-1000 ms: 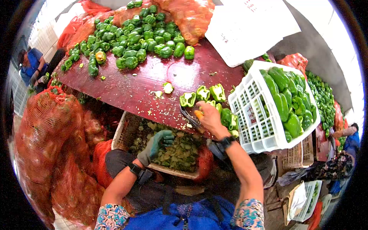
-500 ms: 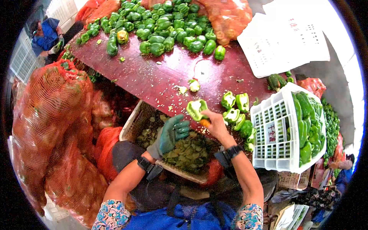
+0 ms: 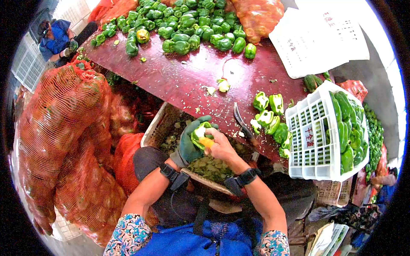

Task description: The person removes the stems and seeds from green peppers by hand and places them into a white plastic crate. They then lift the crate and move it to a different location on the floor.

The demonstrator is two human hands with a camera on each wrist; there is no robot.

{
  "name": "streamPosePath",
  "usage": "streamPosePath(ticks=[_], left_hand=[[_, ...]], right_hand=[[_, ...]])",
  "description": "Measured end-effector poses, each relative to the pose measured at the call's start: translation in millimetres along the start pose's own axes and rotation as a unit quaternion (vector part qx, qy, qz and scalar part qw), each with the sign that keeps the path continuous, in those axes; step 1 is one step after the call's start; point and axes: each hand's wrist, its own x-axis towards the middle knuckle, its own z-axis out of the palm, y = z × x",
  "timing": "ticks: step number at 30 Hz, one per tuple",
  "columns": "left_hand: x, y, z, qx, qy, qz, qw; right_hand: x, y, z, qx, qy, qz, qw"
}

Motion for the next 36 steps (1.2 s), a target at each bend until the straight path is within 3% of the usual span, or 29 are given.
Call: streamPosePath(ticks=[2, 3, 5, 7, 8, 10, 13, 14, 16, 18, 19, 20, 22, 24, 26, 27, 28, 29, 31, 36], left_hand=[[-1.1, -3.3, -0.2, -0.017, -0.013, -0.020, 1.000], [-2.4, -3.6, -0.7, -0.025, -0.018, -0.028, 0.999], [-7.0, -2.2, 3.5, 0.074, -0.068, 0.037, 0.994], [-5.8, -0.2, 3.0, 0.034, -0.079, 0.014, 0.996], [-10.1, 0.2, 4.4, 0.238, -0.114, 0.122, 0.957], [-11.8, -3.8, -6.7, 0.298, -0.112, 0.132, 0.939], [-11.5, -1.2, -7.2, 0.376, -0.114, 0.184, 0.901], [-11.6, 0.2, -5.7, 0.399, -0.116, 0.207, 0.886], [-10.7, -5.8, -10.5, 0.343, -0.083, 0.146, 0.924], [-11.8, -5.7, -9.8, 0.378, -0.060, 0.162, 0.910], [-14.0, -2.9, -6.1, 0.438, -0.052, 0.208, 0.873], [-15.3, -0.7, -2.6, 0.495, -0.044, 0.252, 0.830], [-10.8, -5.9, -5.1, 0.353, -0.006, 0.151, 0.923], [-8.8, -4.4, -4.0, 0.287, 0.018, 0.113, 0.951], [-7.1, -5.3, -3.9, 0.168, 0.053, 0.067, 0.982], [-5.0, -3.1, -4.0, 0.025, 0.066, 0.029, 0.997], [-2.8, -1.0, -4.0, -0.121, 0.090, -0.004, 0.989], [0.1, -1.2, -10.6, -0.140, 0.086, -0.012, 0.986], [1.8, 0.7, -17.1, -0.270, 0.020, -0.068, 0.960], [2.7, 1.4, -12.6, -0.271, 0.034, -0.072, 0.959]], right_hand=[[10.9, 25.9, 6.0, 0.061, 0.048, -0.032, 0.997], [9.2, 17.2, 9.5, 0.081, 0.048, -0.003, 0.996], [1.4, -6.5, 15.6, 0.123, 0.047, 0.058, 0.990], [2.4, -1.6, 17.4, 0.113, 0.039, 0.038, 0.992], [2.0, 0.7, 18.1, 0.101, 0.034, 0.027, 0.994], [0.7, 3.9, 18.5, 0.093, 0.034, 0.013, 0.995], [-1.2, 0.8, 18.5, -0.081, 0.077, -0.061, 0.992], [-1.4, 1.5, 19.3, -0.085, 0.088, -0.081, 0.989], [-0.3, 4.7, 23.0, -0.094, 0.109, -0.119, 0.982], [5.2, 8.6, 27.7, -0.175, 0.160, -0.215, 0.947], [6.9, 8.1, 30.4, -0.215, 0.184, -0.261, 0.923], [5.4, 6.1, 30.6, -0.283, 0.198, -0.251, 0.904], [4.2, 3.1, 36.0, -0.271, 0.214, -0.278, 0.896], [0.0, -1.7, 37.5, -0.236, 0.229, -0.293, 0.898], [-12.3, -9.8, 38.7, -0.133, 0.231, -0.191, 0.945], [-17.2, -9.9, 38.5, -0.080, 0.229, -0.138, 0.960], [-18.2, -1.8, 34.5, -0.005, 0.224, -0.131, 0.966], [-20.2, -0.7, 28.3, 0.087, 0.193, -0.099, 0.972], [-22.5, 5.4, 19.8, 0.155, 0.159, -0.094, 0.971], [-24.3, 11.6, 18.7, 0.317, 0.135, -0.079, 0.936]])
